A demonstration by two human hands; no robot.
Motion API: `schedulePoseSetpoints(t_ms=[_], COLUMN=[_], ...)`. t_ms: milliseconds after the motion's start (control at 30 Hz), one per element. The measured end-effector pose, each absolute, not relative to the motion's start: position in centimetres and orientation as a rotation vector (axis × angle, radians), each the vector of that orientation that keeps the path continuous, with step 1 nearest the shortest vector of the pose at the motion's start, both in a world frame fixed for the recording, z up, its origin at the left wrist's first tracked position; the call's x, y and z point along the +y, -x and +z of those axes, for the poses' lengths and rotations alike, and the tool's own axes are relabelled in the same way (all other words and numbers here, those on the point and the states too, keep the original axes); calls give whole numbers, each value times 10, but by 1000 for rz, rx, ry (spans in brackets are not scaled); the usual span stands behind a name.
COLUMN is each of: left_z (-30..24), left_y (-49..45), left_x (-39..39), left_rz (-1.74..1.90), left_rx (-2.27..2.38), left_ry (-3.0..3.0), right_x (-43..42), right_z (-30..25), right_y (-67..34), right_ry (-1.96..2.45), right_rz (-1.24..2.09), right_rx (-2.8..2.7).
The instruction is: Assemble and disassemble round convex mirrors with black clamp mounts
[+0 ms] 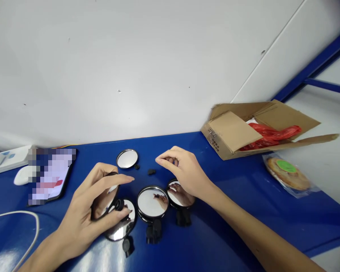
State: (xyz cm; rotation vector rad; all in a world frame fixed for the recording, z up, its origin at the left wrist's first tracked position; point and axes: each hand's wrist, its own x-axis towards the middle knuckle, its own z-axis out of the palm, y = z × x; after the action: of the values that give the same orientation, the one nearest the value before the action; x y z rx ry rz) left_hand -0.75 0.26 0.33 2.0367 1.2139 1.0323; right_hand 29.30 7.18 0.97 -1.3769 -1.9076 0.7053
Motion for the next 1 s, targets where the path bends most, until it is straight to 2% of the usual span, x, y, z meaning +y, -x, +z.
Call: schedulePoseSetpoints(t_ms=[200, 600, 1000], left_z=[4, 6, -4], left_y=[4, -3, -2], left_x=[-2, 4, 0], left_rz=[964, 932, 922], left_rx=[1194, 1434, 1442], left_ry=[-2087, -2109, -2032], right_x=[76, 84, 83], right_z=[-3, -20, -8], right_y=[-292, -291, -290], right_ry=[1417, 1341, 1219], right_rz=[663, 654, 760], right_rx=[-2011, -2065, -2165])
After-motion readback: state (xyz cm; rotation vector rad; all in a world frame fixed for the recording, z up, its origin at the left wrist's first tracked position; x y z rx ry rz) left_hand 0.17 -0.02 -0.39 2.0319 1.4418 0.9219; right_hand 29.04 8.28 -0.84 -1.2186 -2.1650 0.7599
